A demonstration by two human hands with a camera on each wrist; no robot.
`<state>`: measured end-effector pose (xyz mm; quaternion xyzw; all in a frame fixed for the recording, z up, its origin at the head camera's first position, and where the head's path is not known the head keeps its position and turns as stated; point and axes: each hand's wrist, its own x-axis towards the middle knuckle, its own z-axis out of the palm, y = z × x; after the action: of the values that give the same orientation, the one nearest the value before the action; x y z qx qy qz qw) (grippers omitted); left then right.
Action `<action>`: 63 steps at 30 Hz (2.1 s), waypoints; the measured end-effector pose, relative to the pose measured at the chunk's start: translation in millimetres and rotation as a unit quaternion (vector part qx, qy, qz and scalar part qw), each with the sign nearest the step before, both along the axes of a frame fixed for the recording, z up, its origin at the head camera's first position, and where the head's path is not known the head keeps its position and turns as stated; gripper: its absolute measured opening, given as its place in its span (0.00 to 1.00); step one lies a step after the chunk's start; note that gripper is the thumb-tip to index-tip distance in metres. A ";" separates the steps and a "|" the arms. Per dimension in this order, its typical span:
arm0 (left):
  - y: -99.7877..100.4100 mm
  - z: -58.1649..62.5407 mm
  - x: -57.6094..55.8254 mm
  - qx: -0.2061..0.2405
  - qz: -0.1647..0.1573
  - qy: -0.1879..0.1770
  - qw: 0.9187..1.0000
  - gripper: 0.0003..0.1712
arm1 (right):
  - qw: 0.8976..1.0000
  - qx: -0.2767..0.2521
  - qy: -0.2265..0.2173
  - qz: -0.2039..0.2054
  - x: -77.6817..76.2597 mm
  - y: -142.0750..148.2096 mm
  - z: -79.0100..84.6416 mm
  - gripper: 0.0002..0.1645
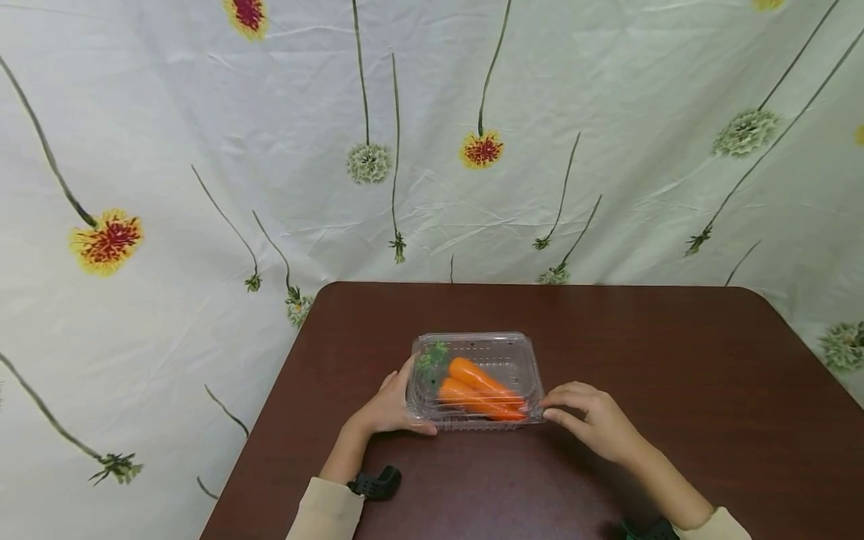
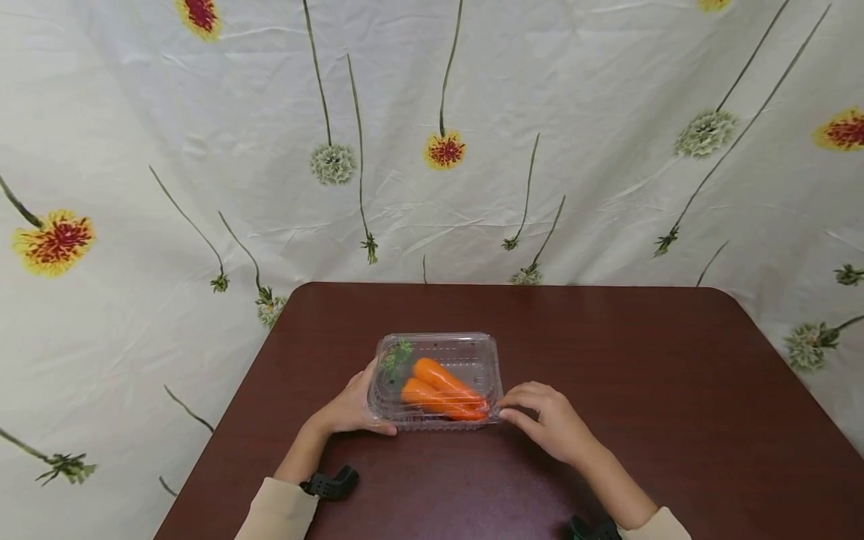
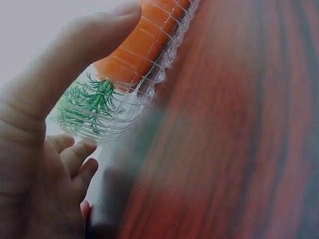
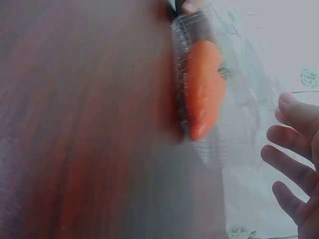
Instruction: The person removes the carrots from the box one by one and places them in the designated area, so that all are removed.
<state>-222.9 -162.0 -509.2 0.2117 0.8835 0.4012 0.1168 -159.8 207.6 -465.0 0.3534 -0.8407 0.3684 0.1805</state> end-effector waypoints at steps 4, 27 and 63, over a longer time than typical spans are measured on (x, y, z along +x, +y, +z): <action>0.4 1.3 0.4 0.003 0.002 0.000 1.000 0.82 | 1.000 -0.011 0.011 0.004 -3.4 0.3 11.1 0.15; 0.5 -1.2 -0.5 -0.010 -0.011 0.016 1.000 0.81 | 0.989 -0.111 -0.049 -0.087 -47.4 -13.8 66.5 0.12; 0.9 2.8 2.2 -0.009 -0.013 0.003 1.000 0.80 | 0.947 -0.168 -0.222 -0.163 -107.8 -22.6 34.0 0.20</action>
<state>-220.7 -161.1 -506.3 0.2234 0.8847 0.3908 0.1210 -267.6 185.1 -431.0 0.0856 -0.8318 0.5385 0.1037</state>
